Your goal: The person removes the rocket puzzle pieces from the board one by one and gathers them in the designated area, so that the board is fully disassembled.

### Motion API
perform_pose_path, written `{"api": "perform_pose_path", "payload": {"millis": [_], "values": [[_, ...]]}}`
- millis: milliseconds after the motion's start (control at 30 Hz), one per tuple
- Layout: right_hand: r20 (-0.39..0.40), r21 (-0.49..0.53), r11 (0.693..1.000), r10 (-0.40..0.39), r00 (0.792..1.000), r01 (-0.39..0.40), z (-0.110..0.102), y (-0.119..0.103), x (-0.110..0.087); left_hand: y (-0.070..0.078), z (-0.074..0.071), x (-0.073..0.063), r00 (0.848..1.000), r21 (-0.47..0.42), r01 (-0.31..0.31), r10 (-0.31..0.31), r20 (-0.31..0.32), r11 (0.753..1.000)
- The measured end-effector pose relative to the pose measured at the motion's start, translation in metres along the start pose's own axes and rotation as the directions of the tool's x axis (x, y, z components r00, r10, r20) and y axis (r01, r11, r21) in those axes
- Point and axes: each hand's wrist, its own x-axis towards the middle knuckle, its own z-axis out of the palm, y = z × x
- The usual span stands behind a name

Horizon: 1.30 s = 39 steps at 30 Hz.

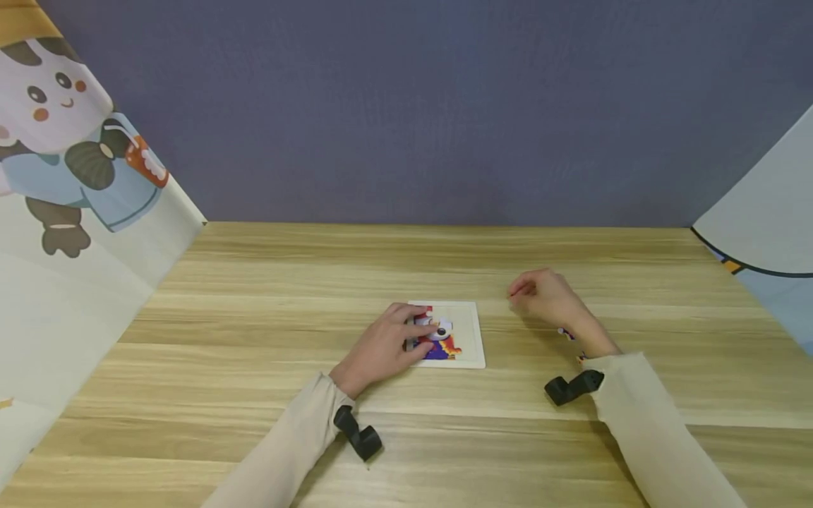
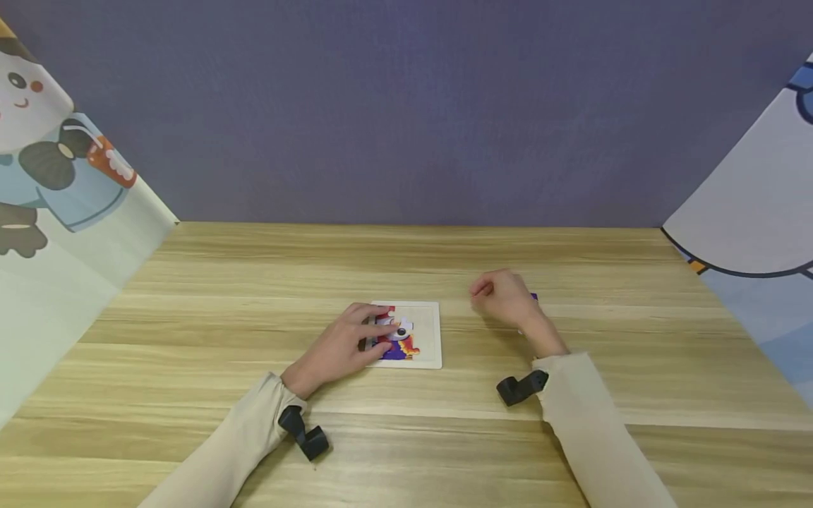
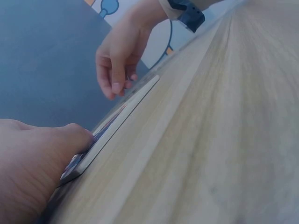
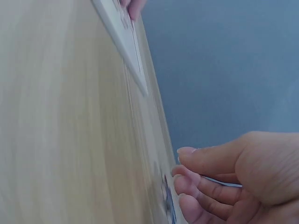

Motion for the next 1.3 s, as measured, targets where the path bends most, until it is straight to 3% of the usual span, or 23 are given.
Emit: {"api": "perform_pose_path", "payload": {"millis": [367,567,833,1067,1300], "values": [[0.045,0.012,0.998,-0.062,0.997,0.061,0.018,-0.023,0.001,0.0,-0.001,0.0,1.0,0.0,-0.011,0.011,-0.011,1.0],[0.091,0.031,0.999,-0.038,0.995,0.035,0.026,-0.039,-0.002,0.001,-0.002,0.0,1.0,-0.02,-0.011,0.01,-0.016,1.0],[0.116,0.037,0.998,-0.057,0.992,0.053,0.04,-0.045,0.0,0.001,-0.003,0.0,1.0,-0.009,-0.002,0.002,-0.015,1.0],[0.124,0.078,0.99,-0.128,0.984,0.119,0.047,-0.053,-0.003,0.0,-0.002,0.0,0.999,-0.02,-0.011,0.01,-0.035,1.0],[0.143,0.07,0.992,-0.114,0.983,0.105,0.058,-0.054,0.0,-0.001,0.0,0.0,0.997,-0.01,-0.04,0.039,-0.059,0.999]]}}
